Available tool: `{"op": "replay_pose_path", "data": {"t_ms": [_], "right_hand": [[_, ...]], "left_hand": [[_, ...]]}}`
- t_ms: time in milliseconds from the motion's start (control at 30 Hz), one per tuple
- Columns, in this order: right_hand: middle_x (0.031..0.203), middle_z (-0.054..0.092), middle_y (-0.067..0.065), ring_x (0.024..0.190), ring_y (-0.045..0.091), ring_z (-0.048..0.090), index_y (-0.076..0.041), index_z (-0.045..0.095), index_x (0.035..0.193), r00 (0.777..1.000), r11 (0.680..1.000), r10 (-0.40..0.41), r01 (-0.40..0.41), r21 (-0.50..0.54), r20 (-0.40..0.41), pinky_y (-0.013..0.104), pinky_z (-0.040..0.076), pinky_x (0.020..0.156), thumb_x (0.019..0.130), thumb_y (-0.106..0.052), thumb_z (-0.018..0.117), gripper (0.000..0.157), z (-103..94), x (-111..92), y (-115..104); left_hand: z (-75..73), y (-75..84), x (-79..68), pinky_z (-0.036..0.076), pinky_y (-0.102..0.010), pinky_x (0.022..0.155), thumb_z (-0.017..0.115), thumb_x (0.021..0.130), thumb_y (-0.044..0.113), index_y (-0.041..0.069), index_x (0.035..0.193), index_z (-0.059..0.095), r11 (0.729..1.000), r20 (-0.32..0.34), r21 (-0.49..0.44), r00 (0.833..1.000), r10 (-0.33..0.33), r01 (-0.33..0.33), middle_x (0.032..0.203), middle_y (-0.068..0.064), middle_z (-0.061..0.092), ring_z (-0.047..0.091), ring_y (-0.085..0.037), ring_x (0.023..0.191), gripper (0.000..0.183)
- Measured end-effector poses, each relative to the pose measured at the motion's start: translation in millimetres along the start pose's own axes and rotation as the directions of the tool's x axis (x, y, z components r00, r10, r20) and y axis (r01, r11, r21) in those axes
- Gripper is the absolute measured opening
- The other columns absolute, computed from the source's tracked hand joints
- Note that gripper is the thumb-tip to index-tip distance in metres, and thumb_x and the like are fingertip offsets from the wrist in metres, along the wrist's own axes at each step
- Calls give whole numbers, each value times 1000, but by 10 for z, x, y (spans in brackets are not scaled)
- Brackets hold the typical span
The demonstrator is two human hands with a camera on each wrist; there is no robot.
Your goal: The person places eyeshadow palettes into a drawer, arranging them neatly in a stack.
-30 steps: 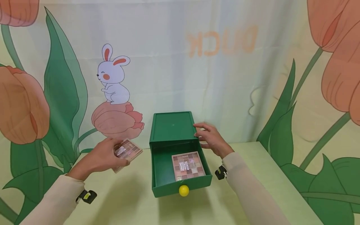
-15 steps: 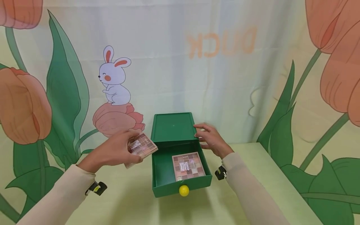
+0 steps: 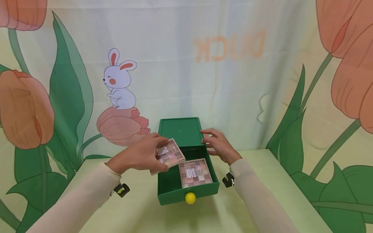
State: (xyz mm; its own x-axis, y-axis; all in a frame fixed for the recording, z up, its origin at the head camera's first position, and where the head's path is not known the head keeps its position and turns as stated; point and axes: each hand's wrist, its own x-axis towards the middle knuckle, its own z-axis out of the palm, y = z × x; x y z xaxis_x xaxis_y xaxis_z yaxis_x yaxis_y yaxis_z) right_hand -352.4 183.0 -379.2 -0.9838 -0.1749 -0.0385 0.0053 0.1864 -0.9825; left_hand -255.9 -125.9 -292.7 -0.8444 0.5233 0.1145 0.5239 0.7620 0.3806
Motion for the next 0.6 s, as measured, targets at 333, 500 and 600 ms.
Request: {"op": "replay_pose_path", "data": {"t_ms": [333,500,600], "right_hand": [[151,54,12,128,38,66,-25,55,153,1000,1000,-4,4,9,8,53,58,104,103,-28,60,50,2,13,46],[153,53,10,130,38,65,-24,55,153,1000,1000,2,-2,30,16,54,57,106,103,-27,60,50,-2,4,17],[152,54,10,129,38,65,-24,56,153,1000,999,-1,0,46,15,53,57,105,103,-26,61,50,4,-7,-4]], "left_hand": [[226,168,254,59,-30,85,81,73,44,3,152,54,993,79,-41,991,109,-106,137,-10,57,53,-20,113,93],[308,225,354,59,-33,89,81,74,46,5,153,53,993,129,-32,984,119,-116,140,-9,57,52,-20,115,93],[356,263,406,58,-34,90,81,74,45,7,153,54,993,150,-19,981,122,-121,140,-8,57,53,-19,114,92]]}}
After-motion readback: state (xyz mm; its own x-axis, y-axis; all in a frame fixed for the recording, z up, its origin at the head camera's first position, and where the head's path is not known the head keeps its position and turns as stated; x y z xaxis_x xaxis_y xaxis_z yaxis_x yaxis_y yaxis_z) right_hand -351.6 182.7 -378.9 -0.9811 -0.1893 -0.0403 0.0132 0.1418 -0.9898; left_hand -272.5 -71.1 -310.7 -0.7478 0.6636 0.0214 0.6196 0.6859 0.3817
